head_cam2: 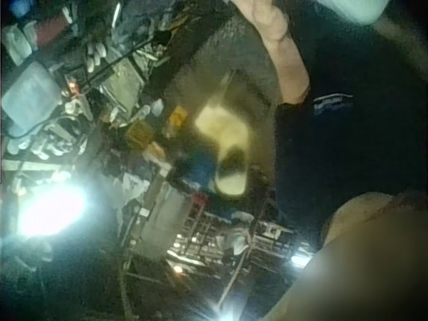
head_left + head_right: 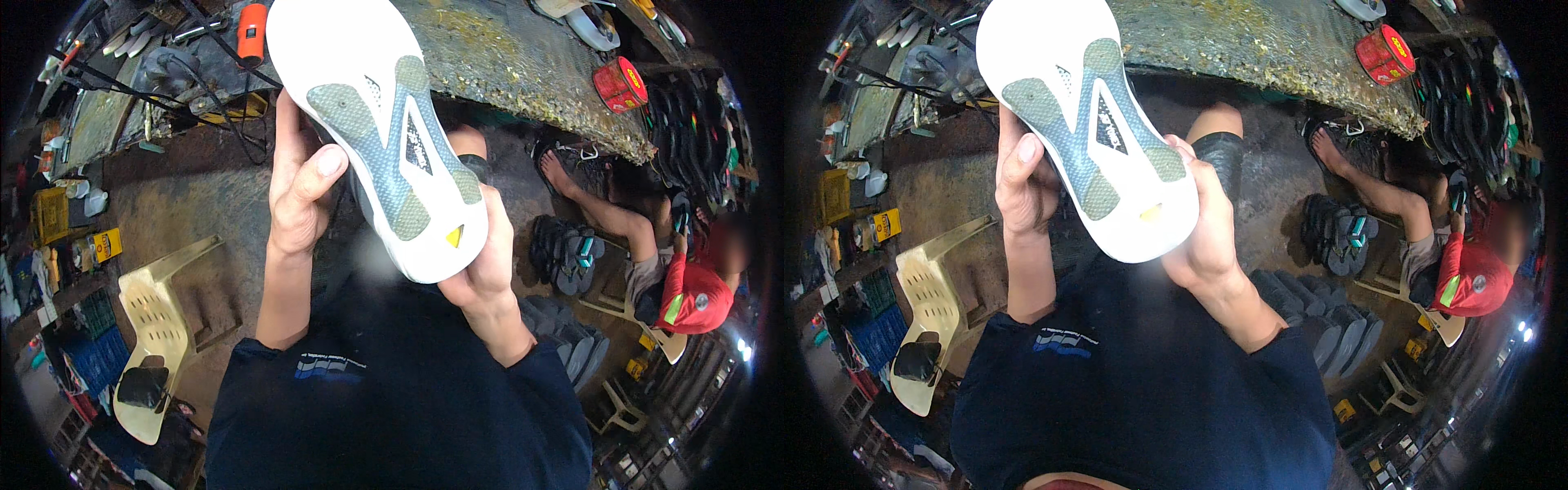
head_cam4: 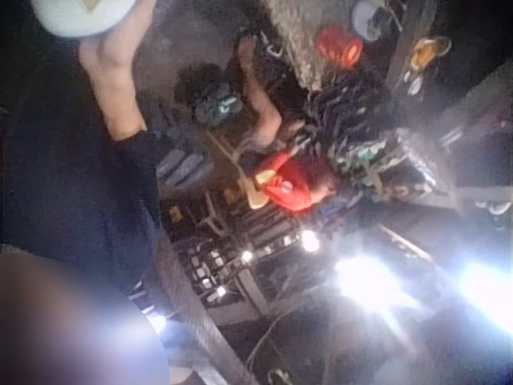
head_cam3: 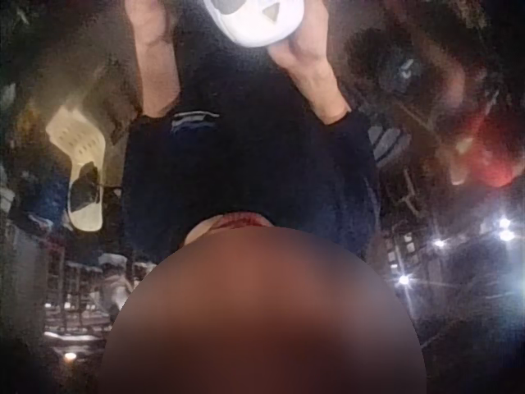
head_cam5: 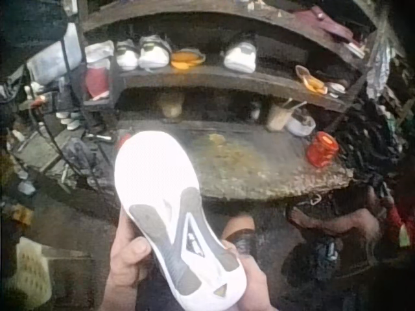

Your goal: The person walks to a workbench, handles a small container, then uses a heat gun on the sole of a black and white athletic shoe. They rotate the shoe and inspect the sole and upper by hand after heating.

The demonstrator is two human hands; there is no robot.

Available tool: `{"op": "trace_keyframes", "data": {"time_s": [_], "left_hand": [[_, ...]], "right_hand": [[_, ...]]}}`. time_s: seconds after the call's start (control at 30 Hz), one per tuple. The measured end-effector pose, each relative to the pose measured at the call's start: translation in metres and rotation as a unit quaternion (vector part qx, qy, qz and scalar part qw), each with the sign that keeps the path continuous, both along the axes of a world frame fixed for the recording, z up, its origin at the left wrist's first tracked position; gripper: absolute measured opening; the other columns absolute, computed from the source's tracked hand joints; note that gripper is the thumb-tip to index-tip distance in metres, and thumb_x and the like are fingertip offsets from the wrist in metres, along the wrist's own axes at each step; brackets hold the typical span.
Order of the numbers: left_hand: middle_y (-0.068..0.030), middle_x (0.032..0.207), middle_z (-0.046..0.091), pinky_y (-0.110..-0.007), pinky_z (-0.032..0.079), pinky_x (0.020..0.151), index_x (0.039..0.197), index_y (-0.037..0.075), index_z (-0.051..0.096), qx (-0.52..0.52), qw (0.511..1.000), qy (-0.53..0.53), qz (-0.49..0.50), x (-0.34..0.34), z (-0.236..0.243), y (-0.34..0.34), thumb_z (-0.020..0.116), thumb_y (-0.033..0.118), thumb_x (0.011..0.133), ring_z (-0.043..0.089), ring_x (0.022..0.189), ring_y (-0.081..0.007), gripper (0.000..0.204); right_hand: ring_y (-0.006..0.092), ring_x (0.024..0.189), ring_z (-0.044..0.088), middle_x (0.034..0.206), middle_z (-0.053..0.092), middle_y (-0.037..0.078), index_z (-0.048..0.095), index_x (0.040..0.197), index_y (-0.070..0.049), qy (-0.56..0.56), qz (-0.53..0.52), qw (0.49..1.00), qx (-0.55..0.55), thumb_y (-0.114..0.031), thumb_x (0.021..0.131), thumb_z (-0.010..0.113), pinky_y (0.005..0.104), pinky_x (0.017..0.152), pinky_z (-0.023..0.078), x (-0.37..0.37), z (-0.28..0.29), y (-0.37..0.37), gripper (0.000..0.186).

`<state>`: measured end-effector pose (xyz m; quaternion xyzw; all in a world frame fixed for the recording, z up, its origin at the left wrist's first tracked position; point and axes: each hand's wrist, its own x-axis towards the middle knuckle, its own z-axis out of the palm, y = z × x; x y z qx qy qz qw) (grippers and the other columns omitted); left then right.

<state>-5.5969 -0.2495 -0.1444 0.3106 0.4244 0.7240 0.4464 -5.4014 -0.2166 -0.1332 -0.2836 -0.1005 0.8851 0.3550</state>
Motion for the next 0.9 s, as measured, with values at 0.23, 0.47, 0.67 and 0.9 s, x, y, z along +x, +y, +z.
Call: {"op": "trace_keyframes", "data": {"time_s": [0.23, 0.47, 0.67, 0.9], "left_hand": [[-0.0206, 0.153, 0.044, -0.045, 0.03, 0.123, 0.164, 0.0, 0.022, 0.012, 1.0, 0.012, -0.008, -0.003, -0.005, 0.002, 0.072, 0.04, 0.086, 0.041, 0.146, -0.0315, 0.1], [-0.0207, 0.163, 0.031, -0.048, 0.031, 0.124, 0.169, 0.013, 0.004, 0.0, 0.999, -0.025, -0.047, -0.001, -0.02, 0.0, 0.073, 0.05, 0.087, 0.038, 0.149, -0.0355, 0.113], [-0.0168, 0.151, 0.047, -0.045, 0.048, 0.114, 0.164, 0.012, 0.02, 0.009, 0.989, -0.127, -0.073, -0.002, -0.034, 0.006, 0.069, 0.057, 0.093, 0.052, 0.14, -0.0296, 0.097], [-0.0328, 0.156, 0.046, -0.049, 0.055, 0.11, 0.162, -0.002, 0.033, 0.008, 0.993, -0.102, -0.065, -0.002, -0.038, 0.006, 0.05, 0.066, 0.101, 0.059, 0.136, -0.0386, 0.093]], "right_hand": [[0.0217, 0.124, 0.065, 0.13, 0.071, 0.011, 0.06, 0.137, -0.004, 0.025, 0.005, 0.999, 0.046, -0.03, 0.113, 0.043, 0.0363, 0.112, 0.047, 0.0, 0.002, -0.001, 0.039], [0.0372, 0.09, 0.077, 0.13, 0.07, 0.023, 0.049, 0.151, -0.001, 0.084, 0.085, 0.993, 0.015, -0.049, 0.112, 0.032, 0.0502, 0.056, 0.063, 0.004, 0.004, 0.002, 0.064], [0.037, 0.096, 0.076, 0.134, 0.068, 0.024, 0.045, 0.154, -0.002, 0.096, 0.085, 0.991, 0.027, -0.047, 0.114, 0.028, 0.0508, 0.064, 0.064, 0.005, 0.007, 0.002, 0.062], [0.029, 0.097, 0.074, 0.125, 0.067, 0.02, 0.042, 0.152, -0.003, 0.036, 0.079, 0.995, 0.049, -0.042, 0.113, 0.035, 0.044, 0.066, 0.066, 0.0, 0.016, -0.001, 0.056]]}}
